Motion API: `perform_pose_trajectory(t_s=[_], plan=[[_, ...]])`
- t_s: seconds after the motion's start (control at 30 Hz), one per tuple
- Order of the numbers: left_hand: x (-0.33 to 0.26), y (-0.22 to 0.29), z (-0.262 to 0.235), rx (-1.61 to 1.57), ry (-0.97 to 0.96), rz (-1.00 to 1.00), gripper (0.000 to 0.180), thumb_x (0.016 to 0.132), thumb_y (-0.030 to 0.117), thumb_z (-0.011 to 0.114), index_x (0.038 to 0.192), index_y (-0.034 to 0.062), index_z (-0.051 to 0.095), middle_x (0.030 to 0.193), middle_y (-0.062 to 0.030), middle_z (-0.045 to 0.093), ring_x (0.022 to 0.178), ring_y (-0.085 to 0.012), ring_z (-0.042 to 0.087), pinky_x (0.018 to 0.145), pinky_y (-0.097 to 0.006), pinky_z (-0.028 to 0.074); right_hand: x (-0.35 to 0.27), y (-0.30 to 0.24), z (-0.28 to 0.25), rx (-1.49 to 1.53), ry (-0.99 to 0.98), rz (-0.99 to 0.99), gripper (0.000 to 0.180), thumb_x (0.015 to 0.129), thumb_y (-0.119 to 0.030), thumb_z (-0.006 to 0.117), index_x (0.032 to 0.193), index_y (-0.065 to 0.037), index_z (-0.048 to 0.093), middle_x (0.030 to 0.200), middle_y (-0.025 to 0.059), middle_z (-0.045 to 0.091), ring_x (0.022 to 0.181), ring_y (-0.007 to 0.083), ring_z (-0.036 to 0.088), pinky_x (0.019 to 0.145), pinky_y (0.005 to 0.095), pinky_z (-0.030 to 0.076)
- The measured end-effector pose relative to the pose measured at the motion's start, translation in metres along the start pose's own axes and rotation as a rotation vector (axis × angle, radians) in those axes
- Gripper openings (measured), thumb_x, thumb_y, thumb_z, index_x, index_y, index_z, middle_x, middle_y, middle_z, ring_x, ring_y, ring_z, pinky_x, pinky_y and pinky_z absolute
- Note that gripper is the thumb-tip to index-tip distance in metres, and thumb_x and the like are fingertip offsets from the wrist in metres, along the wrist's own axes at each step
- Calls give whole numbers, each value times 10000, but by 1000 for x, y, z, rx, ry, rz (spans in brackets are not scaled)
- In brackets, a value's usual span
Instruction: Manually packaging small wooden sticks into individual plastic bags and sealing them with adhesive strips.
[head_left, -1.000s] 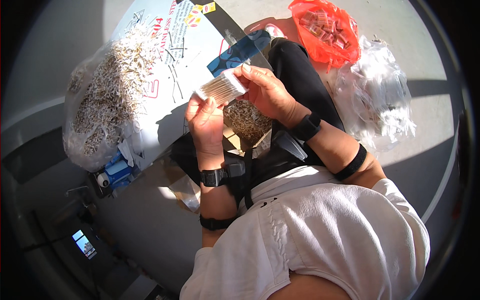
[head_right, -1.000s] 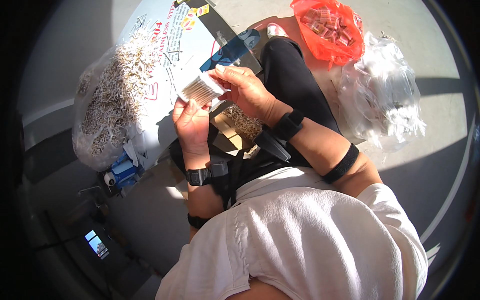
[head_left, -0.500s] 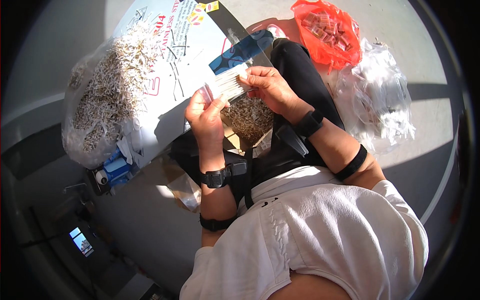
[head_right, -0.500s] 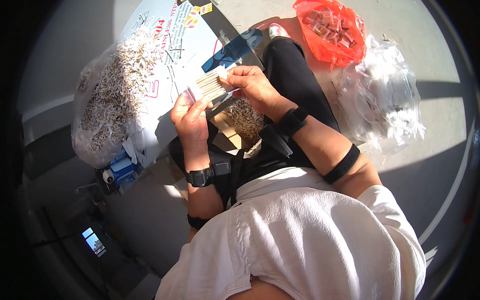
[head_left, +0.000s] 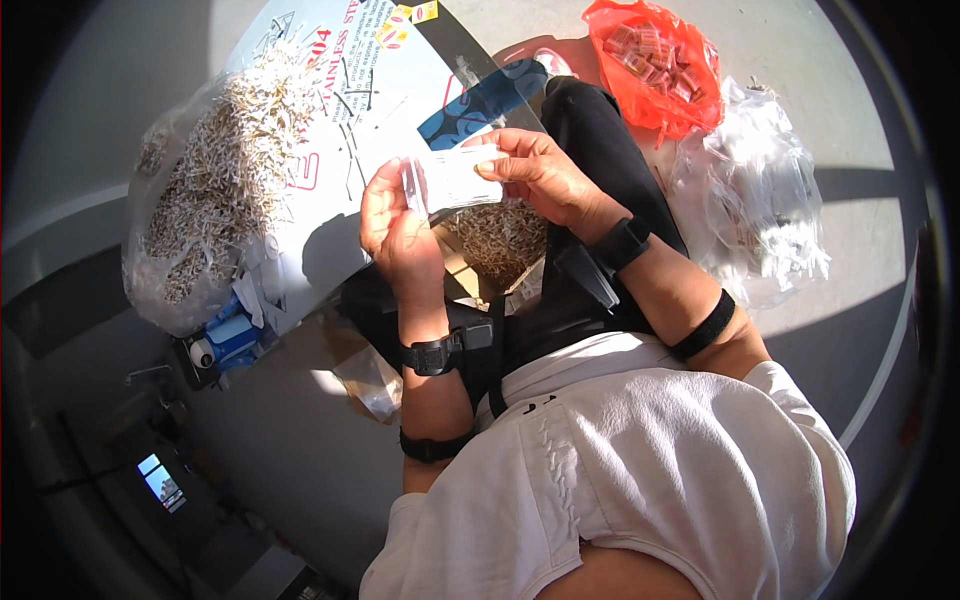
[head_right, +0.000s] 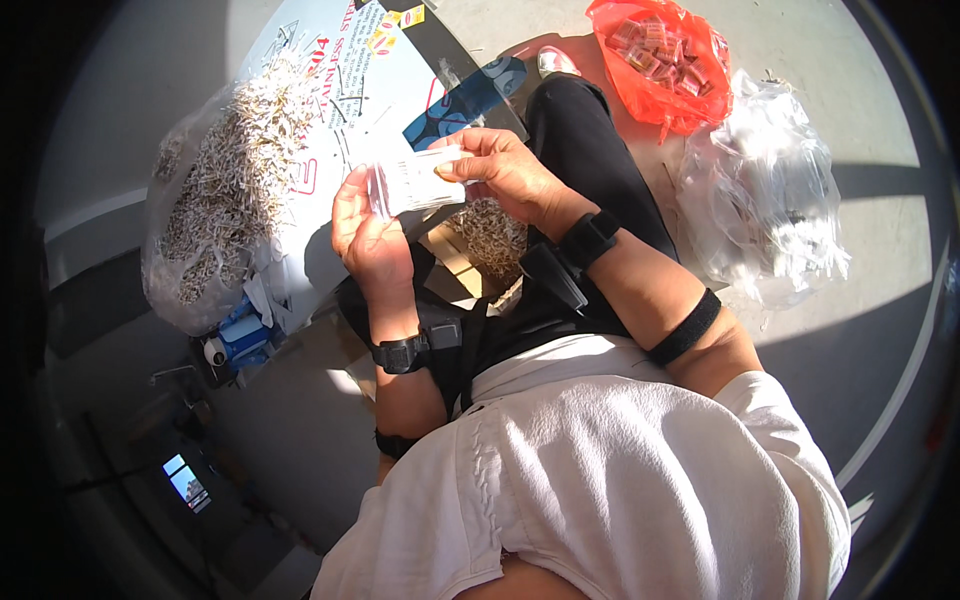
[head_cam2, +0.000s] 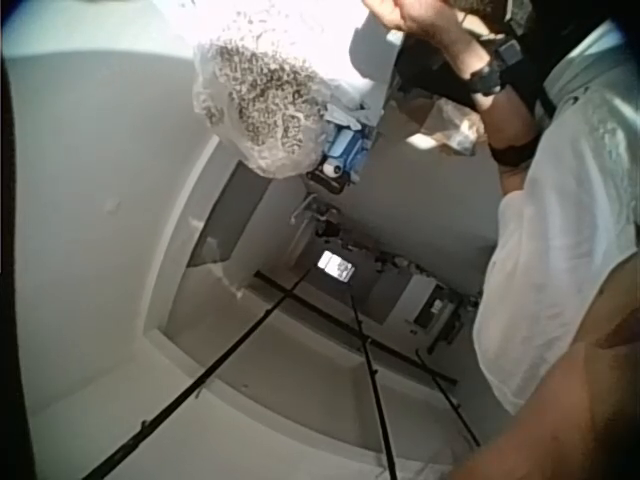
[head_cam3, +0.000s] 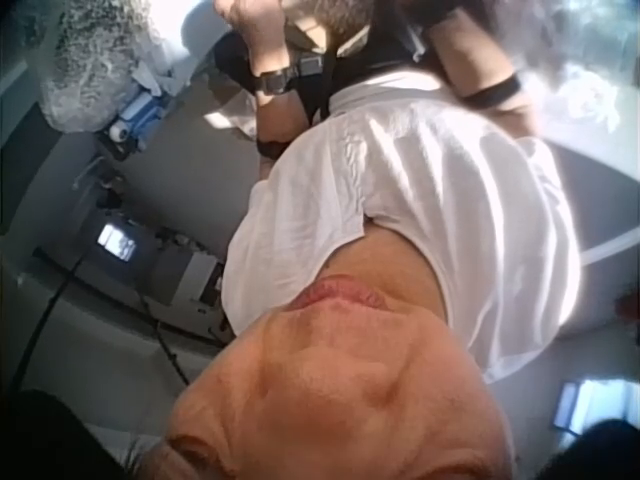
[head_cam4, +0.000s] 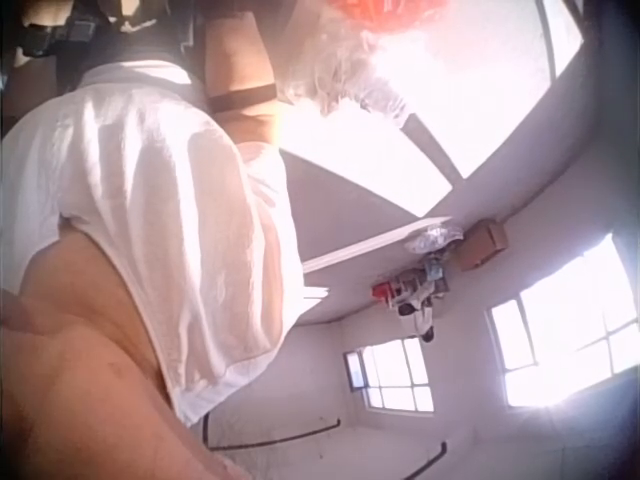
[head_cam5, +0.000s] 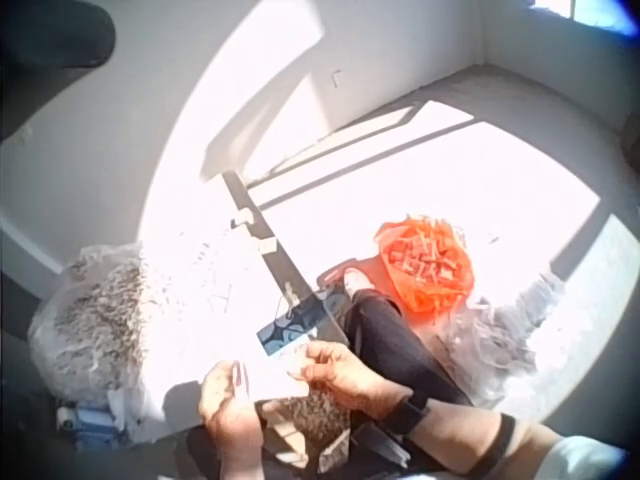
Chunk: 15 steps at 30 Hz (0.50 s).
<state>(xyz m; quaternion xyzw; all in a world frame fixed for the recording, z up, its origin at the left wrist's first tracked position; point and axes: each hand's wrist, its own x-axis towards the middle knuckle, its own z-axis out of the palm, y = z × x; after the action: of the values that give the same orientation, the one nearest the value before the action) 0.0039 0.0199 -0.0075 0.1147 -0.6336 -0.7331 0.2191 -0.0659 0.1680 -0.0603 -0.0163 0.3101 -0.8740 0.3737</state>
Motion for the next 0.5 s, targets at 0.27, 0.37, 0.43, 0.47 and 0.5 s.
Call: perform_pose_trajectory(t_s=[0.27, 0.37, 0.43, 0.47, 0.5], plan=[[-1, 7, -2, 0, 1, -169, 284, 952, 183, 519, 1087, -60, 575, 973, -119, 621, 804, -156, 577, 699, -267, 478, 3, 0, -2, -152, -82, -143, 300, 829, -22, 678, 1120, 2, 608, 981, 49, 669, 873, 94, 623, 770, 222, 489], [0, 4, 2, 103, -82, -166, 180, 918, 118, 575, 994, -40, 615, 867, -62, 636, 678, -99, 541, 585, -223, 433, 1, -1, 1, -132, -97, -137, 312, 822, 0, 675, 1125, 10, 600, 989, 60, 671, 888, 102, 629, 788, 230, 496], [-2, 5, 6, 53, -78, -207, 118, 877, 66, 624, 939, -34, 634, 814, -40, 638, 624, -77, 520, 576, -203, 425, 0, -1, 1, -120, -89, -124, 330, 808, 42, 659, 1131, 22, 591, 1008, 84, 673, 921, 129, 639, 830, 253, 503], [-2, 4, 7, 48, -70, -206, 113, 874, 59, 623, 936, -35, 632, 812, -44, 639, 620, -77, 520, 576, -202, 423, 0, -1, 1, -120, -89, -124, 330, 808, 42, 659, 1131, 22, 591, 1008, 84, 673, 921, 129, 639, 830, 253, 503], [-2, 4, 7, 44, -62, -204, 109, 872, 53, 622, 933, -37, 630, 810, -48, 640, 616, -77, 519, 576, -202, 422, 1, 0, 0, -87, -107, -108, 348, 793, 66, 652, 1133, 29, 587, 1016, 95, 672, 932, 144, 643, 849, 263, 503]])
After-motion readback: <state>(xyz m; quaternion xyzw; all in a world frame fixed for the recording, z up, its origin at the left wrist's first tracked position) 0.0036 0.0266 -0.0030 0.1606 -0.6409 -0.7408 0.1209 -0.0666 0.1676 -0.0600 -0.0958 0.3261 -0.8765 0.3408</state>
